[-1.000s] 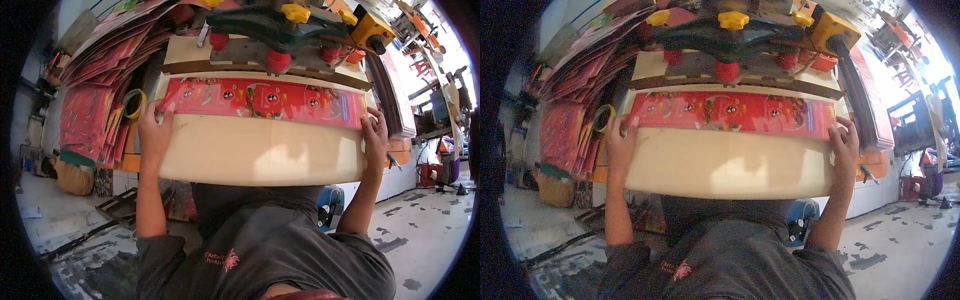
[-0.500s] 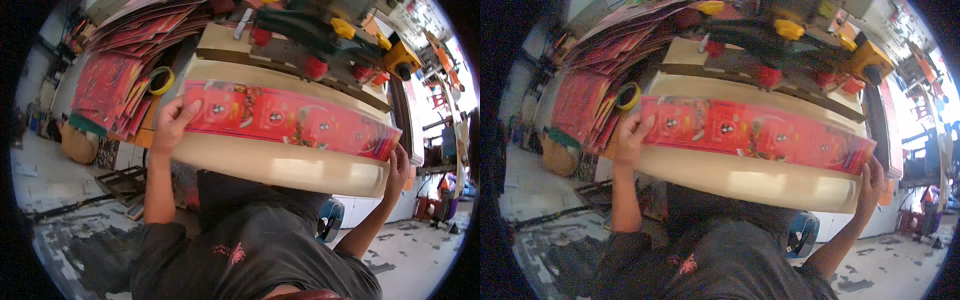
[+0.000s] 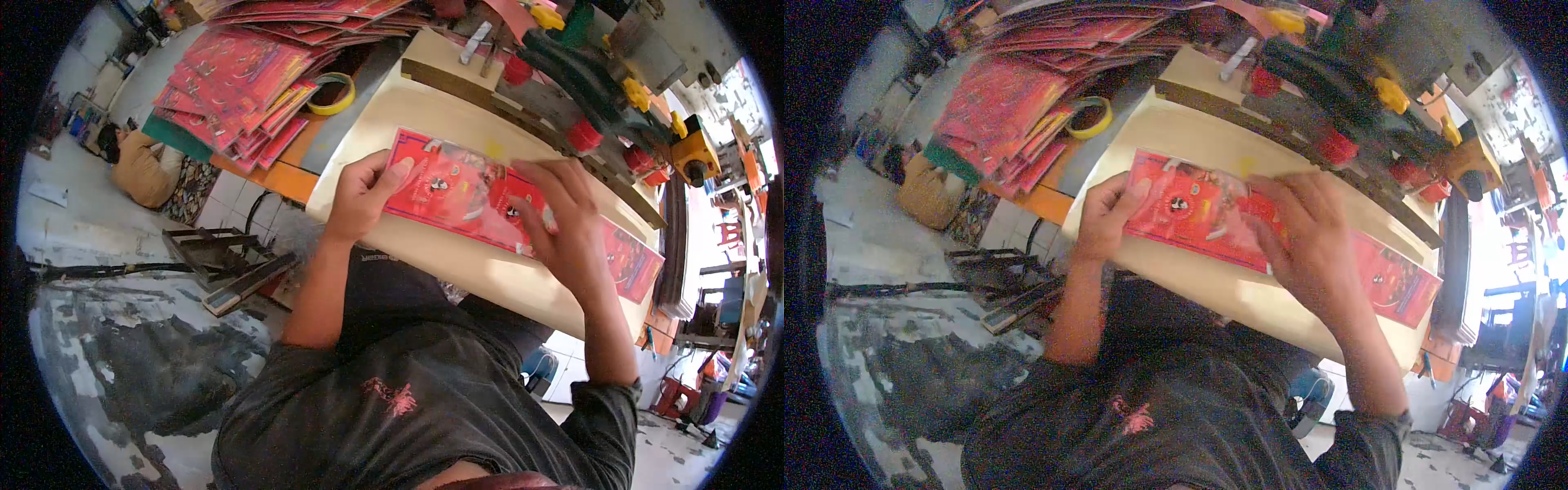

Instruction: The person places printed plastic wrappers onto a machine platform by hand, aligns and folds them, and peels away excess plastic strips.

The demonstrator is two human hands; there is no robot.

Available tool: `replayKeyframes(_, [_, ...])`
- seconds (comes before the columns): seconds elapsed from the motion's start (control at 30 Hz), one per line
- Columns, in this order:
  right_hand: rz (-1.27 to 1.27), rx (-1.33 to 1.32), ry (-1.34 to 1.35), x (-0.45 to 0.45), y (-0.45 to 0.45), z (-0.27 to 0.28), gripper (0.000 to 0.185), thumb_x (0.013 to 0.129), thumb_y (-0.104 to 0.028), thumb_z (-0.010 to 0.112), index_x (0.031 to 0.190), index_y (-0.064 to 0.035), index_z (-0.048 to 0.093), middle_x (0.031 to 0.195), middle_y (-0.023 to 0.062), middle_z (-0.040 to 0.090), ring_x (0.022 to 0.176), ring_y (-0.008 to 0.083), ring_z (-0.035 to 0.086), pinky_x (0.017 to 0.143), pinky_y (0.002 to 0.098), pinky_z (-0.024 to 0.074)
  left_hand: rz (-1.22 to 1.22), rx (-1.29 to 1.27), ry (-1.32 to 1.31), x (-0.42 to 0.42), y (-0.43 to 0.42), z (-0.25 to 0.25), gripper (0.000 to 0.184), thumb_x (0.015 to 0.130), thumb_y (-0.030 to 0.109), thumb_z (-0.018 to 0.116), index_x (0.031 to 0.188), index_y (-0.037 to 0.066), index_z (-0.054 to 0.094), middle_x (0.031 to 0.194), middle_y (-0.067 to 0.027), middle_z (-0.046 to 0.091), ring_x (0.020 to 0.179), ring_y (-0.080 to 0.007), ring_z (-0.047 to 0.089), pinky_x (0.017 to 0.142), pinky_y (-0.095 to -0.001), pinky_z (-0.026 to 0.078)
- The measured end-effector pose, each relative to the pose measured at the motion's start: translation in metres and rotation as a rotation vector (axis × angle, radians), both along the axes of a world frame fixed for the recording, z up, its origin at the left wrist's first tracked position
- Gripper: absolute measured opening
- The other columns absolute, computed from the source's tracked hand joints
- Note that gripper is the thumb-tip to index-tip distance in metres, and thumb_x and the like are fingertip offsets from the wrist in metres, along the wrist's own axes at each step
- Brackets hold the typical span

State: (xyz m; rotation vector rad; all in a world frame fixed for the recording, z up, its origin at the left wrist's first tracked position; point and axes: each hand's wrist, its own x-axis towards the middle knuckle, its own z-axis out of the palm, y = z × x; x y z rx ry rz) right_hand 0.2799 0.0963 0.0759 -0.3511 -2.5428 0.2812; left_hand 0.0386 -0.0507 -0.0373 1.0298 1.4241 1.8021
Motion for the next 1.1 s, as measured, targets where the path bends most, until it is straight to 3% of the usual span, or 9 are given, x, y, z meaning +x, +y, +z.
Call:
replayKeyframes(0.2, [0.253,0.063,-0.042,-0.095,0.01,-0.005,0.027,0.089,-0.017,0.074,0.11,-0.0009,0.069,0.1,0.0171,0.065,0.095,0.0383,0.062,0.084,0.0479,0.0517,-0.048,-0.037,0.068,0.0,-0.006,0.009,0.03,0.106,0.026,0.062,0.106,-0.002,0.072,0.089,0.0035,0.066,0.083,-0.0034,0.054,0.073,-0.0232,0.047])
replayKeyframes(0.23, [0.28,0.066,-0.034,-0.105,0.01,-0.004,0.027,0.089,-0.017,0.074,0.11,-0.0009,0.069,0.1,0.0171,0.065,0.095,0.0383,0.062,0.084,0.0479,0.0517,-0.011,-0.049,0.148,-0.002,-0.005,0.006,0.032,0.105,0.029,0.063,0.105,-0.001,0.073,0.082,0.0032,0.064,0.077,-0.0043,0.052,0.069,-0.025,0.046])
replayKeyframes(0.33, [0.283,0.157,-0.178,-0.131,0.007,-0.002,0.019,0.091,-0.022,0.067,0.097,-0.0046,0.068,0.095,0.0157,0.068,0.099,0.0359,0.067,0.088,0.0481,0.0542,0.041,0.005,0.194,-0.005,0.003,-0.015,0.033,0.103,0.031,0.066,0.103,-0.001,0.073,0.074,0.0027,0.059,0.071,-0.0053,0.049,0.063,-0.0276,0.044])
replayKeyframes(0.4, [0.204,0.33,-0.238,-0.138,0.006,0.003,0.014,0.089,-0.02,0.065,0.087,-0.006,0.068,0.089,0.0133,0.069,0.091,0.0336,0.069,0.081,0.047,0.0567,0.072,0.011,0.2,-0.008,0.003,-0.022,0.032,0.102,0.03,0.068,0.104,-0.001,0.072,0.071,0.0022,0.057,0.069,-0.0056,0.047,0.06,-0.0293,0.043])
replayKeyframes(0.57, [0.208,0.462,-0.236,-0.14,0.003,0.006,0.011,0.087,-0.016,0.067,0.087,-0.0049,0.067,0.085,0.0121,0.066,0.086,0.0326,0.066,0.077,0.0456,0.0553,0.033,-0.006,0.161,-0.002,-0.001,-0.002,0.03,0.101,0.028,0.069,0.105,-0.001,0.072,0.072,0.003,0.057,0.069,-0.0052,0.046,0.06,-0.0289,0.042])
replayKeyframes(0.63, [0.144,0.531,-0.272,-0.14,0.001,0.005,0.011,0.087,-0.017,0.064,0.083,-0.0085,0.069,0.086,0.0095,0.07,0.09,0.0288,0.071,0.075,0.043,0.0587,0.017,-0.048,0.223,-0.002,-0.003,0.004,0.032,0.1,0.03,0.07,0.102,-0.002,0.073,0.071,0.0028,0.056,0.069,-0.0047,0.045,0.059,-0.0284,0.041])
replayKeyframes(0.77, [0.171,0.447,-0.264,-0.134,-0.001,0.01,0.011,0.088,-0.018,0.064,0.086,-0.0091,0.069,0.087,0.0091,0.069,0.09,0.0277,0.071,0.074,0.0426,0.0588,0.049,-0.016,0.3,-0.005,0.004,-0.012,0.034,0.101,0.031,0.069,0.099,-0.002,0.073,0.07,0.0022,0.056,0.067,-0.0049,0.045,0.058,-0.0283,0.041])
replayKeyframes(1.1, [0.19,0.557,-0.301,-0.134,0.003,0.005,0.007,0.088,-0.012,0.061,0.087,-0.0061,0.065,0.087,0.0108,0.068,0.087,0.0277,0.071,0.073,0.0412,0.0597,0.049,-0.033,0.236,0.001,0.0,0.001,0.035,0.101,0.033,0.069,0.099,-0.002,0.073,0.069,0.0012,0.058,0.066,-0.0048,0.046,0.058,-0.0285,0.041])
